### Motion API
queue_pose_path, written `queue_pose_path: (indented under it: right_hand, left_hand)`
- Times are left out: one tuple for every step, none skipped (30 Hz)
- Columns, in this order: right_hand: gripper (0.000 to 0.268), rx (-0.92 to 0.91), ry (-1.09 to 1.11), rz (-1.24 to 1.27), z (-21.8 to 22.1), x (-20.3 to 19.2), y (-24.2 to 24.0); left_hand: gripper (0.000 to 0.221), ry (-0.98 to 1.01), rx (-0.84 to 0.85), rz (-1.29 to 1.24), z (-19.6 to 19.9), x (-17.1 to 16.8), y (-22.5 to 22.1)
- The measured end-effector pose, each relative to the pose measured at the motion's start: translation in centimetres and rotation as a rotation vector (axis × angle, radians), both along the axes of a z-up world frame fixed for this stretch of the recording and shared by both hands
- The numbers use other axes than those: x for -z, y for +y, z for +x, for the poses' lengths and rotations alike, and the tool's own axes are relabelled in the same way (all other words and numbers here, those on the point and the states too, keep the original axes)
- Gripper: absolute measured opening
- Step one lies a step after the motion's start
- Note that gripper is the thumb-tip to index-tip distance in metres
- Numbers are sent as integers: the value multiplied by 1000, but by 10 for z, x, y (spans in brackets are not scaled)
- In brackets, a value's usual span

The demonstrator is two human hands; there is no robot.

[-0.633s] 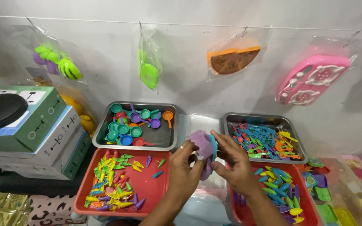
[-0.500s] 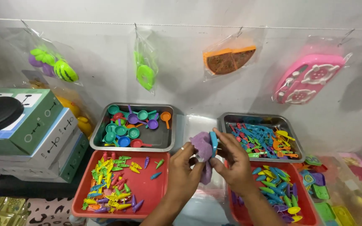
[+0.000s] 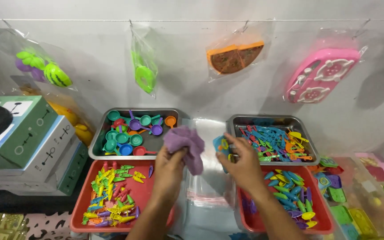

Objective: The person is sorting and placing small plastic toy kitchenware and other items into individual plastic bags.

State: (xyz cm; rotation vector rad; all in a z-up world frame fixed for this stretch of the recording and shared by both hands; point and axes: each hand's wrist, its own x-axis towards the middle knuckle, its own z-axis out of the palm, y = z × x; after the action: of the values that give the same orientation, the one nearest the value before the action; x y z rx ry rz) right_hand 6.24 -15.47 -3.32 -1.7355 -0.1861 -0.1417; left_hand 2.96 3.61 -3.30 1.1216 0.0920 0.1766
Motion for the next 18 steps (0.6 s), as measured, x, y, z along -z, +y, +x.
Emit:
queue_pose_path:
  right_hand:
    - [62, -13, -84, -304, -1, 5, 1]
    - [66, -23, -165, -609, -1, 9, 1]
    - [66, -12, -157, -610, -2, 13, 5]
    - [69, -36, -209, -722, -4, 18, 8]
    - [72, -63, -260, -834, -6, 23, 10]
    - [72, -44, -242, -838, -5, 28, 7]
    - [74, -119, -252, -816, -4, 33, 4]
    - [78, -196, -266, -792, -1, 37, 1]
    - [78, -178, -252, -794, 0, 35, -4]
    - [75, -179, -268, -798, 1, 32, -9]
    - [73, -180, -284, -803, 3, 30, -15]
    - [73, -161, -270, -807, 2, 20, -24]
    - [67, -178, -249, -773, 1, 10, -35]
    - [61, -186, -224, -739, -1, 0, -47]
    - [61, -159, -205, -742, -5, -9, -65]
    - [59, -134, -142, -702, -8, -18, -85]
    - [57, -108, -81, -659, -11, -27, -106]
    - [57, -61, -59, -650, -18, -29, -133]
  left_hand:
    - [23, 0, -26, -189, 2, 2, 6]
    - [22, 1, -49, -377, 4, 4, 11]
    - [22, 7, -36, -377, 1, -13, 9]
    - [42, 91, -21, -427, -3, -29, 7]
    - [65, 176, -6, -475, -6, -45, 4]
    - [65, 190, 16, -474, -7, -41, 2]
    - [54, 213, -21, -364, -7, -37, 0]
    - [45, 229, -58, -253, -8, -34, -2]
    - [45, 237, -38, -250, -7, -30, -3]
    - [40, 295, -55, -116, -6, -28, -5]
    - [35, 350, -70, 19, -5, -25, -6]
    - [35, 355, -48, 22, -7, -23, -6]
    - [31, 310, -61, 192, -7, -22, -6]
    - [28, 260, -65, 363, -7, -20, -9]
    - [28, 261, -33, 366, -11, -19, -9]
    - [29, 245, -40, 471, -11, -18, -12]
    - [30, 225, -48, 574, -9, -17, -16]
    - [30, 216, 1, 590, -11, -16, -17]
